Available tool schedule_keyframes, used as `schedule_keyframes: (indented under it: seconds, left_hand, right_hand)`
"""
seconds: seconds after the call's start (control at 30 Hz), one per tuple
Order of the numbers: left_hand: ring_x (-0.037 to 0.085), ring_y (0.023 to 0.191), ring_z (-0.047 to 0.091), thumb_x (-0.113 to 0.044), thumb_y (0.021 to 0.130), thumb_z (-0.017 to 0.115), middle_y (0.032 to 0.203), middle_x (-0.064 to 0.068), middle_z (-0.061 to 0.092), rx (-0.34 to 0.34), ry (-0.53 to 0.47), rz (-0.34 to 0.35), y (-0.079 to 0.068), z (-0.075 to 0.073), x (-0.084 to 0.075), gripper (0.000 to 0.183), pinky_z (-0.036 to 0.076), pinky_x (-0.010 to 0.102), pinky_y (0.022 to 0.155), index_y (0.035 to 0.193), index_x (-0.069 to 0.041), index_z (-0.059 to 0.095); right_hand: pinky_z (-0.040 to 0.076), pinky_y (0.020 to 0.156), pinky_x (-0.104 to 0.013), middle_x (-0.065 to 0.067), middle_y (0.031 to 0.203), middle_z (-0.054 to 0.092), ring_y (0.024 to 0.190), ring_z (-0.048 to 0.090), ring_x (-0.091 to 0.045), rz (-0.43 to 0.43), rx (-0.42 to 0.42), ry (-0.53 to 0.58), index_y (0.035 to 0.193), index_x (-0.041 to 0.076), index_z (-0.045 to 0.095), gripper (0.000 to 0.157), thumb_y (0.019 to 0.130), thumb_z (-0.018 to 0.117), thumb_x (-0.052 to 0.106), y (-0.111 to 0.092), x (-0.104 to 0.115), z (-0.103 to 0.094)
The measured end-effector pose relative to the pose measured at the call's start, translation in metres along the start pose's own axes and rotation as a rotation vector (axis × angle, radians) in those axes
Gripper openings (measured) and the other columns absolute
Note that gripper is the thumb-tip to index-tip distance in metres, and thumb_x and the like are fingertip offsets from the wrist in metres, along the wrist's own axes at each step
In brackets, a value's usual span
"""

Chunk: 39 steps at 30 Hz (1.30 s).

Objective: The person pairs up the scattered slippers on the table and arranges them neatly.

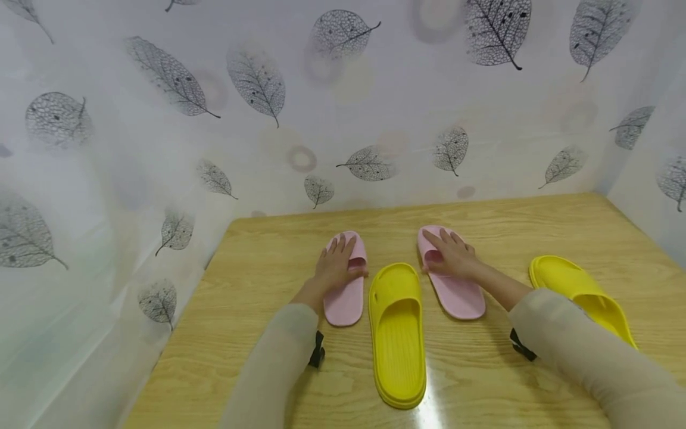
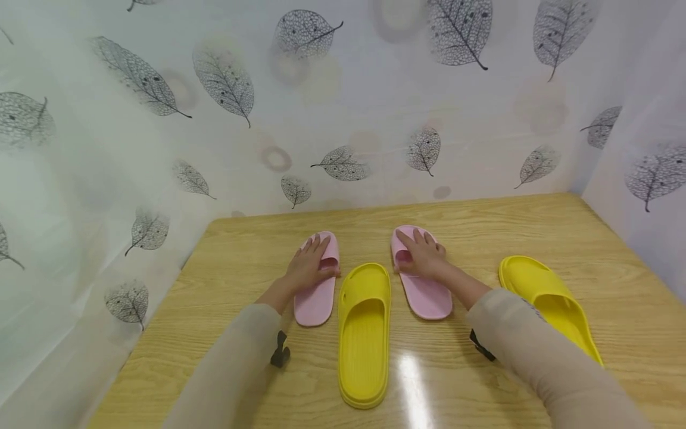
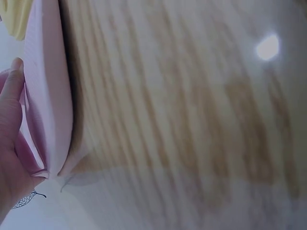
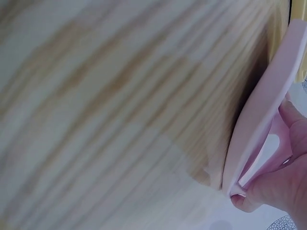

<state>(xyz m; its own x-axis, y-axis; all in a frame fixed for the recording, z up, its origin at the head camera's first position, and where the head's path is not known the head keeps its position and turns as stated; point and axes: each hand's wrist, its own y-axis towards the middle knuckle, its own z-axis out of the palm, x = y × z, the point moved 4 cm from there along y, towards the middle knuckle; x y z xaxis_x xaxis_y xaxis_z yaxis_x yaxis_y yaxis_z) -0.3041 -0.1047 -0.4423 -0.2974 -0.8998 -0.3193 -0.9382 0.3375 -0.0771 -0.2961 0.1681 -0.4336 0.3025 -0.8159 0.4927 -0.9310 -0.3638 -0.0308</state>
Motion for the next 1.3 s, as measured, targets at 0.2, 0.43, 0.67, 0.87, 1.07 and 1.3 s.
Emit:
schedule_keyframes:
  seconds: [0.2, 0.43, 0.67, 0.87, 1.07, 1.3]
  left_hand:
    - [0.031, 0.146, 0.003, -0.057, 0.087, 0.056, 0.158, 0.015, 0.003, 0.006, 0.036, -0.001, 0.004, -0.002, 0.002, 0.09, 0.005, 0.049, 0.117, 0.153, -0.015, 0.01]
    - [0.031, 0.146, 0.003, -0.058, 0.086, 0.057, 0.158, 0.014, 0.003, 0.023, 0.043, -0.008, 0.012, -0.002, 0.003, 0.091, 0.006, 0.05, 0.117, 0.153, -0.017, 0.011]
    - [0.032, 0.146, 0.003, -0.055, 0.087, 0.059, 0.158, 0.016, 0.003, 0.01, 0.038, -0.003, 0.012, -0.004, 0.001, 0.09, 0.007, 0.051, 0.116, 0.153, -0.016, 0.012]
    - [0.034, 0.145, 0.004, -0.056, 0.087, 0.057, 0.158, 0.018, 0.005, 0.002, 0.047, 0.006, 0.012, -0.003, 0.003, 0.091, 0.008, 0.052, 0.116, 0.153, -0.014, 0.011]
    - [0.036, 0.145, 0.003, -0.055, 0.087, 0.058, 0.158, 0.018, 0.003, -0.009, 0.024, -0.008, 0.013, -0.003, 0.001, 0.091, 0.007, 0.054, 0.115, 0.153, -0.015, 0.009]
    - [0.037, 0.144, 0.012, -0.053, 0.085, 0.062, 0.157, 0.019, 0.01, -0.046, 0.062, -0.039, 0.012, -0.002, -0.006, 0.092, 0.016, 0.055, 0.114, 0.153, -0.015, 0.012]
  right_hand:
    - [0.01, 0.099, -0.076, -0.035, 0.151, 0.005, 0.135, 0.004, -0.059, 0.025, 0.012, 0.026, 0.15, 0.008, 0.019, 0.083, 0.086, 0.066, 0.033, 0.004, 0.003, -0.002]
    - [0.011, 0.099, -0.075, -0.035, 0.151, 0.005, 0.135, 0.004, -0.058, 0.04, 0.011, 0.024, 0.15, 0.008, 0.019, 0.084, 0.085, 0.067, 0.033, 0.007, 0.003, -0.003]
    - [0.012, 0.099, -0.075, -0.035, 0.15, 0.007, 0.135, 0.006, -0.058, 0.044, 0.005, 0.006, 0.149, 0.009, 0.02, 0.087, 0.083, 0.069, 0.036, 0.011, 0.003, -0.002]
    - [0.012, 0.099, -0.075, -0.035, 0.151, 0.007, 0.136, 0.005, -0.057, 0.046, 0.01, 0.012, 0.149, 0.009, 0.02, 0.087, 0.083, 0.069, 0.035, 0.015, 0.004, -0.001]
    - [0.014, 0.099, -0.075, -0.035, 0.151, 0.008, 0.135, 0.007, -0.057, 0.047, -0.003, -0.002, 0.149, 0.009, 0.021, 0.089, 0.081, 0.071, 0.037, 0.016, 0.003, -0.002]
    - [0.017, 0.1, -0.075, -0.036, 0.15, 0.01, 0.135, 0.009, -0.058, 0.038, -0.014, -0.023, 0.149, 0.008, 0.023, 0.092, 0.079, 0.073, 0.039, 0.012, 0.0, -0.003]
